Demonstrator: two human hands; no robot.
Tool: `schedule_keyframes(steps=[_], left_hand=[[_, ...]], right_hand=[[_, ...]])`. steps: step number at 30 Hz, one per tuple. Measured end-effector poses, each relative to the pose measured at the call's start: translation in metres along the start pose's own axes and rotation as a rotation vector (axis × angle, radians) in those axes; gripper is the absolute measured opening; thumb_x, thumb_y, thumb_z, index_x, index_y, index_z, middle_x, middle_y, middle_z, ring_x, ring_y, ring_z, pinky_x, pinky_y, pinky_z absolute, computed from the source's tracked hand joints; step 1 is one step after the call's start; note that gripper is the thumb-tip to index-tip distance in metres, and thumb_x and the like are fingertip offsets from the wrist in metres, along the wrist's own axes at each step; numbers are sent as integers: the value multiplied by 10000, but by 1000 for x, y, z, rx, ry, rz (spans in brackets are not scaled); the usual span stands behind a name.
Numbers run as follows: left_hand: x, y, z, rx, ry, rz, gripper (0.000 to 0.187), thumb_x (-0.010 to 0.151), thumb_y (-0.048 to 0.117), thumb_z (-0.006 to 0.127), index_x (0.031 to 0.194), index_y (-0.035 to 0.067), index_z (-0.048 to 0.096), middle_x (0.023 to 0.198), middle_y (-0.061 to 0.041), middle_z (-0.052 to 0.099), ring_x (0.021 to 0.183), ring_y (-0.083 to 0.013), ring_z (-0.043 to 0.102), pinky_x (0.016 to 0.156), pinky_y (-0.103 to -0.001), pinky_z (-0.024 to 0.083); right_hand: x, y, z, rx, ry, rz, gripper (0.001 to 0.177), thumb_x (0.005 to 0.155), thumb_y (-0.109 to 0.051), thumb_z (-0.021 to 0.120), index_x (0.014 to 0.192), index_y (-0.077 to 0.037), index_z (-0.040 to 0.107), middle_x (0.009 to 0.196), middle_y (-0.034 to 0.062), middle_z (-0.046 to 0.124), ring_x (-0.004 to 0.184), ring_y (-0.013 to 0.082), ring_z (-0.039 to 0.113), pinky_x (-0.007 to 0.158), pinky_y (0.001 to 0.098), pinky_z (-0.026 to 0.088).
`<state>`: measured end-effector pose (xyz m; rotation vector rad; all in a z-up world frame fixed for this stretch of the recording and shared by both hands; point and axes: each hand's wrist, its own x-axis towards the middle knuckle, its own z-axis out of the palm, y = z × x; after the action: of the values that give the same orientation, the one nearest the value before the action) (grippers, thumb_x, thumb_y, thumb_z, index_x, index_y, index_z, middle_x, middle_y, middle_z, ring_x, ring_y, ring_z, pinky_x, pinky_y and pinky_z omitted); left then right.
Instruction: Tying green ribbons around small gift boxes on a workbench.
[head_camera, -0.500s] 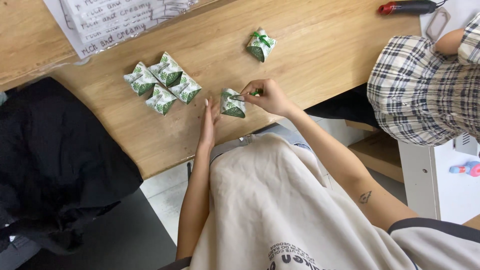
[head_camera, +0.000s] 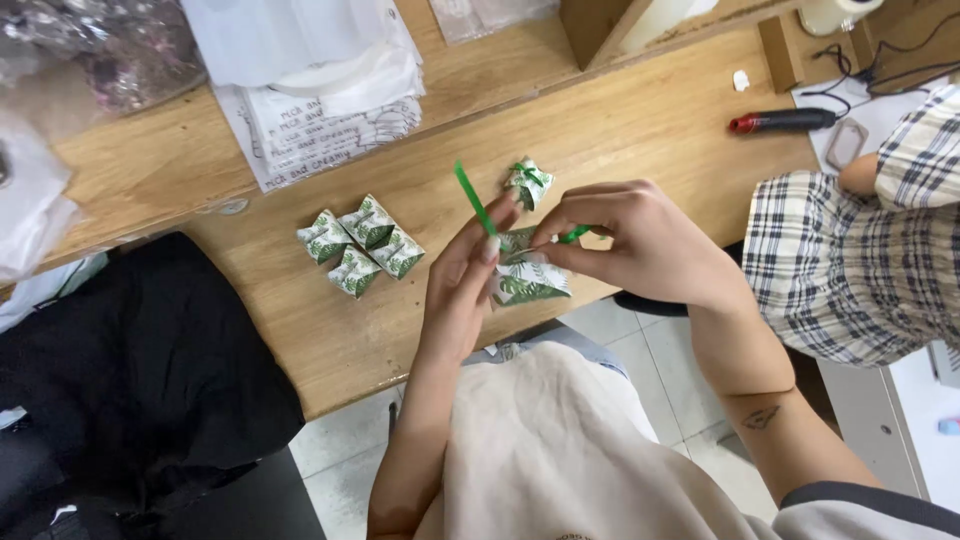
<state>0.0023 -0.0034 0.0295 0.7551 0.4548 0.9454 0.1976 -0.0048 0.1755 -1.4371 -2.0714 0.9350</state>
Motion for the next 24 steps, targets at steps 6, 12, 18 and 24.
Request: schedule_keyframes(steps=[6,12,18,24], left_hand=[[-22,65,40,-116,137,251,313,1119,139,542,1321,-92,607,1560,-197,528,1472,-267,491,1240,-424,387],[-40,131,24,90,294,525,330,1103,148,508,1328,-57,633,1512,-175,559,1439,-245,511,1249,-383,380],[-52,188,-4,381,620,698,324,1130,161,500,1241,-83,682,1420,-177,629,1217,-209,627,1071,-348,482],[-49,207,-29,441,648,813,273,1116,130,544,1168,-77,714,1349,-122,686,1271,-173,607,1128,-317,448]], right_hand=[[14,-66,-20,-2,83,-159,116,864,-84,794,973,-52,772,864,46,744,742,131,682,649,261,515],[72,-106,-2,234,47,-276,96,915,-37,773,1004,-6,756,921,42,741,823,63,667,683,219,546],[134,-151,29,197,43,-423,94,957,-81,764,1023,-15,754,887,14,726,734,20,570,593,215,434],[165,-170,51,58,78,-565,76,963,-117,773,983,-46,751,863,-12,727,670,38,515,550,226,357]])
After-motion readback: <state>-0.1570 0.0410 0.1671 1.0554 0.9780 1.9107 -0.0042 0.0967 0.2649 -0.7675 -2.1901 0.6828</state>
